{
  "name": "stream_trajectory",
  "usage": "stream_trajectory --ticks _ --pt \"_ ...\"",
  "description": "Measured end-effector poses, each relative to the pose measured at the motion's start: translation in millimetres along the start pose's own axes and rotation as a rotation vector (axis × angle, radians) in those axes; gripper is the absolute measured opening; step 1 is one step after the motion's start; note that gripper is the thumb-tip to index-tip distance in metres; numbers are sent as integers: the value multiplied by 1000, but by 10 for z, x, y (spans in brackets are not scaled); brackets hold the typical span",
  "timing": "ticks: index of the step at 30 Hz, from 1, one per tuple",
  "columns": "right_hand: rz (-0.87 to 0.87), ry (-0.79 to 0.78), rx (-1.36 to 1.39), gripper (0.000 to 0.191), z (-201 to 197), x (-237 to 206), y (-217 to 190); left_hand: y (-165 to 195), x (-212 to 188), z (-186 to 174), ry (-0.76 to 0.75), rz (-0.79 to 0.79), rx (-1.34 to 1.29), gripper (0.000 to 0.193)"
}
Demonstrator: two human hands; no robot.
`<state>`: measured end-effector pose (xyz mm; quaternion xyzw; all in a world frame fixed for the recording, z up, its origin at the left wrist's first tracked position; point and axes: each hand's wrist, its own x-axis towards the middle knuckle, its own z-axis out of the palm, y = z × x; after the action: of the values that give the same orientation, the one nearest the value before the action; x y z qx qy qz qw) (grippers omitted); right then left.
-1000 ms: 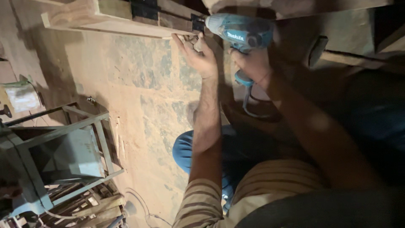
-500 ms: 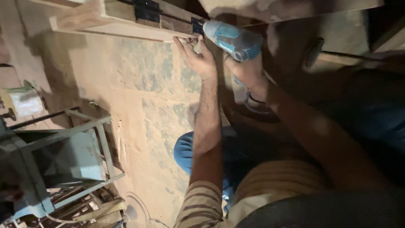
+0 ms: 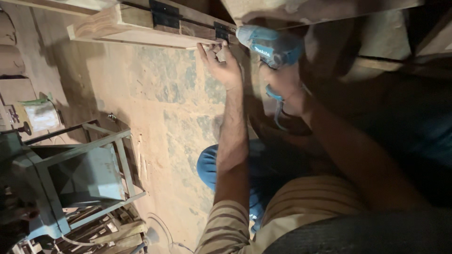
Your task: The person sits on the floor of a woodworking workshop and uses a corded impact driver to drive screws into wooden cabinet and door frames, attaching hardware. They reposition the wooden panels, hold them steady with one hand, and drive screws at several locations, working on multiple furniture pieces.
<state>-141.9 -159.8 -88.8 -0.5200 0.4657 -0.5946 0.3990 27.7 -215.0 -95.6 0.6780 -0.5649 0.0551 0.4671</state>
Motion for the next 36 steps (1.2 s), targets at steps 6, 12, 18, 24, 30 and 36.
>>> stream_trajectory --ticks 6,12,18,24,30,36 --pt "234 -165 92 16 -209 70 -38 19 -182 -144 -34 -208 -359 21" --pt "489 -246 353 13 -453 114 -248 -81 -215 -204 -105 -478 -643 26" --pt "553 -376 335 11 -523 136 -361 -196 -24 -275 -116 -858 -1255 14" --pt "472 -438 512 10 -447 119 -422 -235 131 -460 -123 -1030 -1372 25" --pt "505 -460 421 9 -407 83 -423 -184 100 -493 -119 -1059 -1409 22" --pt "461 -462 334 14 -349 55 -276 -169 160 -516 -150 -1009 -1279 21"
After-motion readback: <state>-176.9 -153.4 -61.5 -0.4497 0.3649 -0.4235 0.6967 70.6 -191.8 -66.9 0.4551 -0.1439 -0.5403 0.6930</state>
